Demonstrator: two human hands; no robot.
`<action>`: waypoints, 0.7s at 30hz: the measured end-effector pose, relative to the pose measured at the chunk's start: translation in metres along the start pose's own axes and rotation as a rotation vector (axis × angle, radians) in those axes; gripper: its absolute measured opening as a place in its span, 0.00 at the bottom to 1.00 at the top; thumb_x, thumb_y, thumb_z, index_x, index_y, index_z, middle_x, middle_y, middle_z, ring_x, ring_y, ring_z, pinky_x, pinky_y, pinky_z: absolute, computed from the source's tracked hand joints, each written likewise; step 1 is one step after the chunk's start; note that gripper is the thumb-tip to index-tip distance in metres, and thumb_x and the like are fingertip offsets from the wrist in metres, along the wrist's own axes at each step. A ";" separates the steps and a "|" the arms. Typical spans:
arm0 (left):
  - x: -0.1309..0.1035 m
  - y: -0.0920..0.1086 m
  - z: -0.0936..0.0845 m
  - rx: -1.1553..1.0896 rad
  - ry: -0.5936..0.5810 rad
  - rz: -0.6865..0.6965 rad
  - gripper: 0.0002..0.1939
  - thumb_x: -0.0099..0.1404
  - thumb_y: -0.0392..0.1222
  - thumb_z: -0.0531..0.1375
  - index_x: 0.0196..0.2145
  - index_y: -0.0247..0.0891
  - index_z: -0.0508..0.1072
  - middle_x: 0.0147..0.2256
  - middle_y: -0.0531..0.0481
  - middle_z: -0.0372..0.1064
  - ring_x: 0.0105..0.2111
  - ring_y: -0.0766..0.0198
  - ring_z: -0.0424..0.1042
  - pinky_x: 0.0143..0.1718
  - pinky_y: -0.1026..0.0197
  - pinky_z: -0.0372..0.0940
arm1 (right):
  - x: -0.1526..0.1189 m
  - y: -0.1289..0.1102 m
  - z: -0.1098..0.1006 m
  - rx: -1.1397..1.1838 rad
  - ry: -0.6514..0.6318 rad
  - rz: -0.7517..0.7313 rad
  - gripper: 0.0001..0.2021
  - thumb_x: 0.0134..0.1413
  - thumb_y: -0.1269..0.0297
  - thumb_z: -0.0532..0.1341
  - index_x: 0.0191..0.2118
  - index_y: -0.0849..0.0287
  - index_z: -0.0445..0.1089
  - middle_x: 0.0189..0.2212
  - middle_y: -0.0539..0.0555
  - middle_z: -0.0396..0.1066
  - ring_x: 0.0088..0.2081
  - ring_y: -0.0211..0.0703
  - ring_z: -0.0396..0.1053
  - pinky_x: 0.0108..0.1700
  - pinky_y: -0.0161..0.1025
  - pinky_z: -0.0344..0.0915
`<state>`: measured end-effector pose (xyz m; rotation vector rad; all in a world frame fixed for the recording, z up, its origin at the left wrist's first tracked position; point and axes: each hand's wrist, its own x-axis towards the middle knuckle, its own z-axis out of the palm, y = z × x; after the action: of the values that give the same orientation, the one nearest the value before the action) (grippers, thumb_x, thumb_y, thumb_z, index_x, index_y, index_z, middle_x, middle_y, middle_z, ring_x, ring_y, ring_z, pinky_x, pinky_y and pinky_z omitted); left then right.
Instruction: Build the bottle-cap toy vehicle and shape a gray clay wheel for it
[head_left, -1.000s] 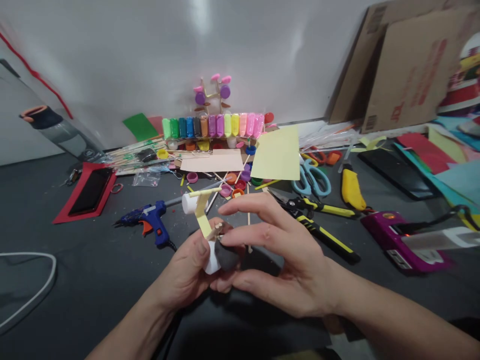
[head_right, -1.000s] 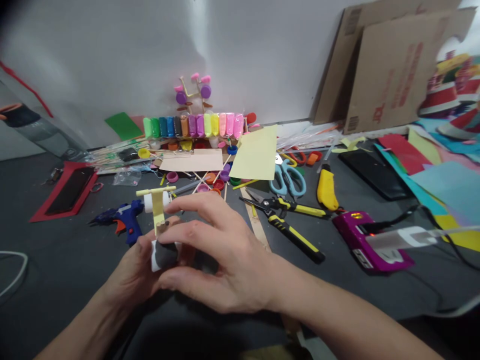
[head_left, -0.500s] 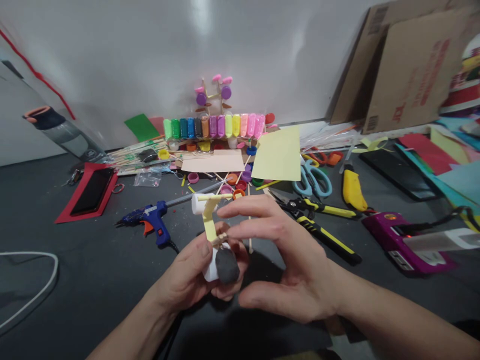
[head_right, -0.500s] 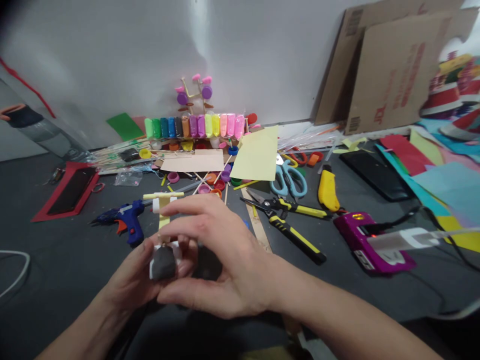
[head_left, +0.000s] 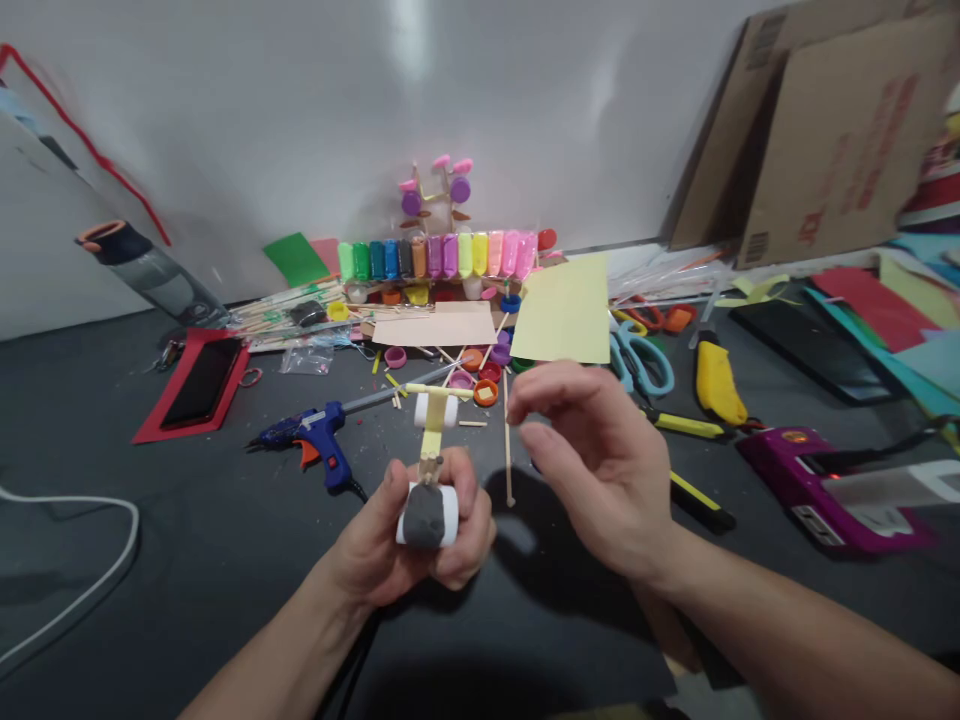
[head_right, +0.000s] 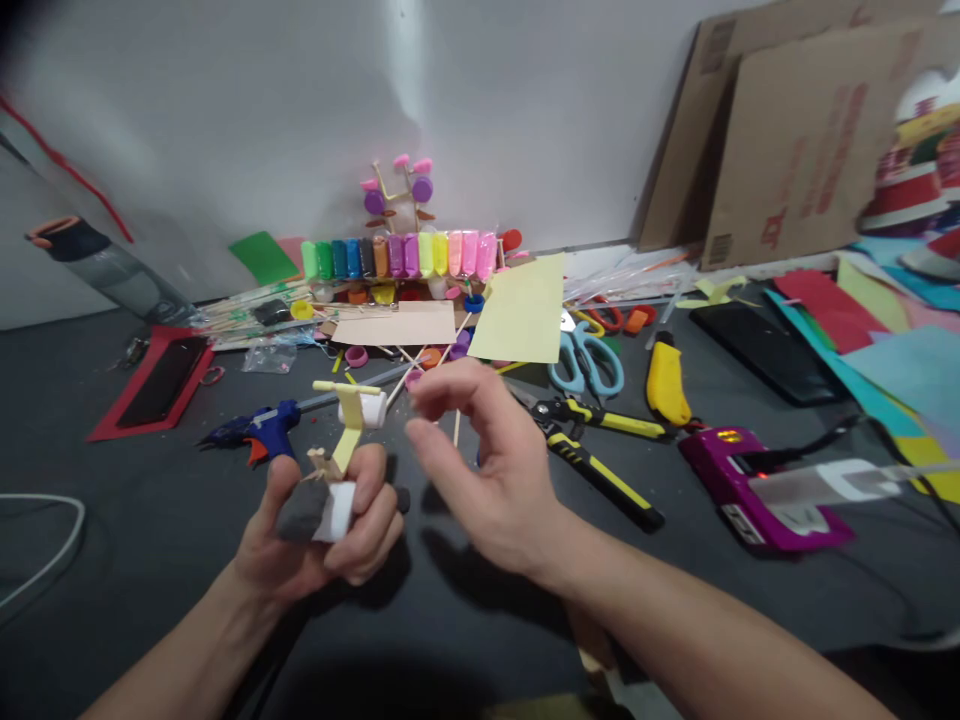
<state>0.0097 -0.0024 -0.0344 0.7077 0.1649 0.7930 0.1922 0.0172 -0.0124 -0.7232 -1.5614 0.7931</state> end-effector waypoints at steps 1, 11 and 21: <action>0.000 0.000 0.000 -0.013 -0.032 -0.002 0.28 0.66 0.70 0.56 0.34 0.40 0.70 0.18 0.59 0.56 0.17 0.69 0.50 0.19 0.67 0.52 | 0.001 0.002 0.000 0.000 0.001 0.061 0.12 0.65 0.68 0.63 0.53 0.51 0.70 0.46 0.52 0.71 0.47 0.41 0.71 0.53 0.41 0.69; -0.003 -0.002 -0.007 -0.035 -0.103 -0.142 0.42 0.65 0.78 0.41 0.34 0.36 0.73 0.15 0.54 0.63 0.11 0.68 0.56 0.12 0.66 0.53 | 0.014 0.013 -0.004 0.122 -0.362 0.250 0.12 0.63 0.61 0.66 0.50 0.55 0.78 0.45 0.54 0.78 0.48 0.43 0.75 0.53 0.41 0.70; -0.013 0.029 0.000 1.016 0.611 0.776 0.17 0.63 0.42 0.70 0.50 0.49 0.79 0.45 0.50 0.72 0.43 0.62 0.72 0.42 0.62 0.70 | 0.022 0.021 -0.021 0.134 -0.127 0.290 0.11 0.62 0.55 0.67 0.46 0.54 0.78 0.40 0.50 0.78 0.31 0.36 0.73 0.37 0.35 0.73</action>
<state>-0.0166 0.0027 -0.0178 1.5075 0.9294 1.6948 0.2105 0.0489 -0.0155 -0.8248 -1.5172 1.1660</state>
